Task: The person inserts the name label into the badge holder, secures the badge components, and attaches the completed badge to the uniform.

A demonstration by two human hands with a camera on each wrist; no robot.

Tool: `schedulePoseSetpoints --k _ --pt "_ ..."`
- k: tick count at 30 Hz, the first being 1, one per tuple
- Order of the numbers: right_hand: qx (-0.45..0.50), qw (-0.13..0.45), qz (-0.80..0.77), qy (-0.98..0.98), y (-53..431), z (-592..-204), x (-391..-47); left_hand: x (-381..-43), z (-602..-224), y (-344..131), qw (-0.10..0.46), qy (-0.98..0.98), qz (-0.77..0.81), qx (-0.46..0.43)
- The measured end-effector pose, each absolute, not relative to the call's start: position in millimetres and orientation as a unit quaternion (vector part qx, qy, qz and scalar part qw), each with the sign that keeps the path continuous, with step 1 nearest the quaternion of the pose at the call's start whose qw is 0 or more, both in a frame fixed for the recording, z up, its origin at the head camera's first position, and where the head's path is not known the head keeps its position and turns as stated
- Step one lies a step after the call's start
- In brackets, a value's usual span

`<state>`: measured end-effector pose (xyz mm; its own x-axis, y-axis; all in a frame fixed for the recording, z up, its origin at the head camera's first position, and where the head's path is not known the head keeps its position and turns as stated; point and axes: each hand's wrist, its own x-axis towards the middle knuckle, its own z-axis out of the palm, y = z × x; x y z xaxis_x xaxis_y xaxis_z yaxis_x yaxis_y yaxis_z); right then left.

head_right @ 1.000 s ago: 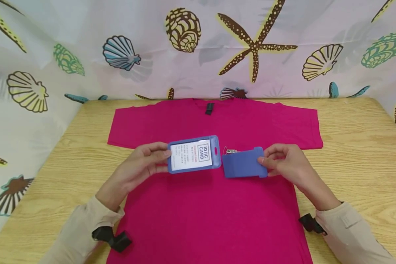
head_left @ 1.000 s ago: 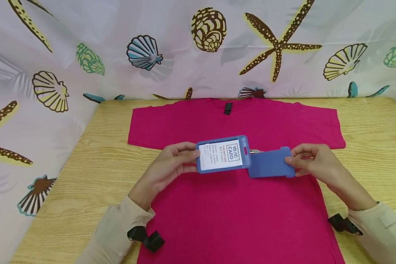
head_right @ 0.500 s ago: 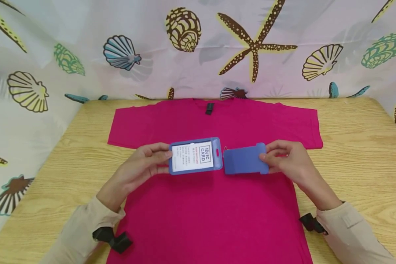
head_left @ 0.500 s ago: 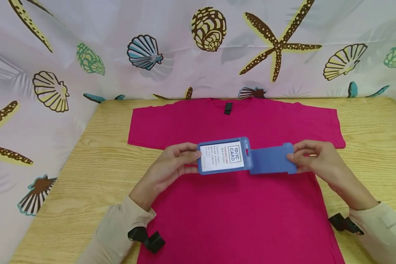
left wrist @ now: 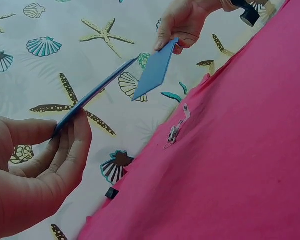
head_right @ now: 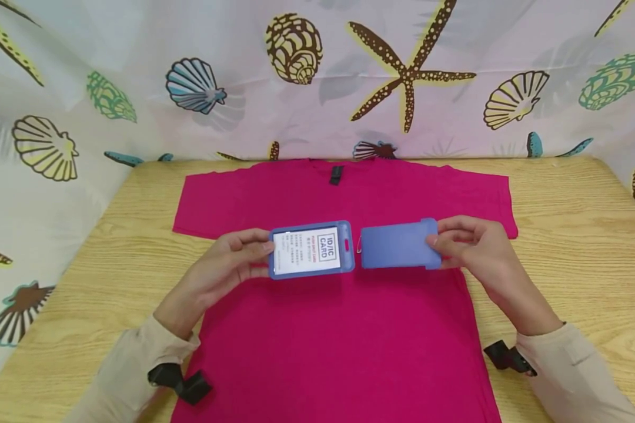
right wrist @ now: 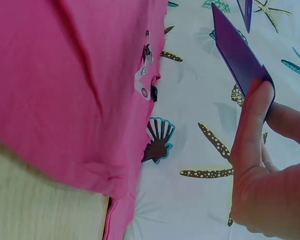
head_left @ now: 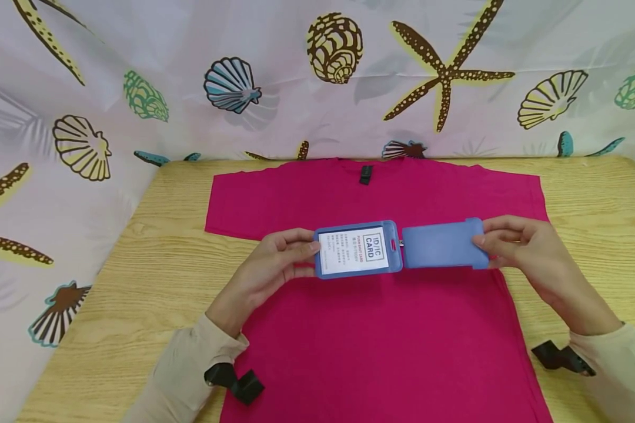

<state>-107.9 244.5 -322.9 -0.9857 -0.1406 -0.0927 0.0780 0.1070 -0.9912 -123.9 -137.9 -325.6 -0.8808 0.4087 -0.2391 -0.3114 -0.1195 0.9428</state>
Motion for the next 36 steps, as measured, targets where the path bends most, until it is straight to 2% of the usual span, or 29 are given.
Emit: schedulePoseSetpoints --k 6,22,36 --pt "-0.013 0.100 -0.718 0.689 248.5 -320.8 -108.5 -123.7 -326.3 -137.6 0.240 0.618 0.748 0.036" --pt "-0.079 0.151 -0.774 0.610 238.6 -324.5 -102.2 -121.9 -328.4 -135.5 0.244 0.613 0.750 0.043" --pt "-0.068 0.119 -0.743 0.655 226.7 -326.5 -97.2 -120.4 -329.6 -133.7 0.253 0.607 0.752 0.050"
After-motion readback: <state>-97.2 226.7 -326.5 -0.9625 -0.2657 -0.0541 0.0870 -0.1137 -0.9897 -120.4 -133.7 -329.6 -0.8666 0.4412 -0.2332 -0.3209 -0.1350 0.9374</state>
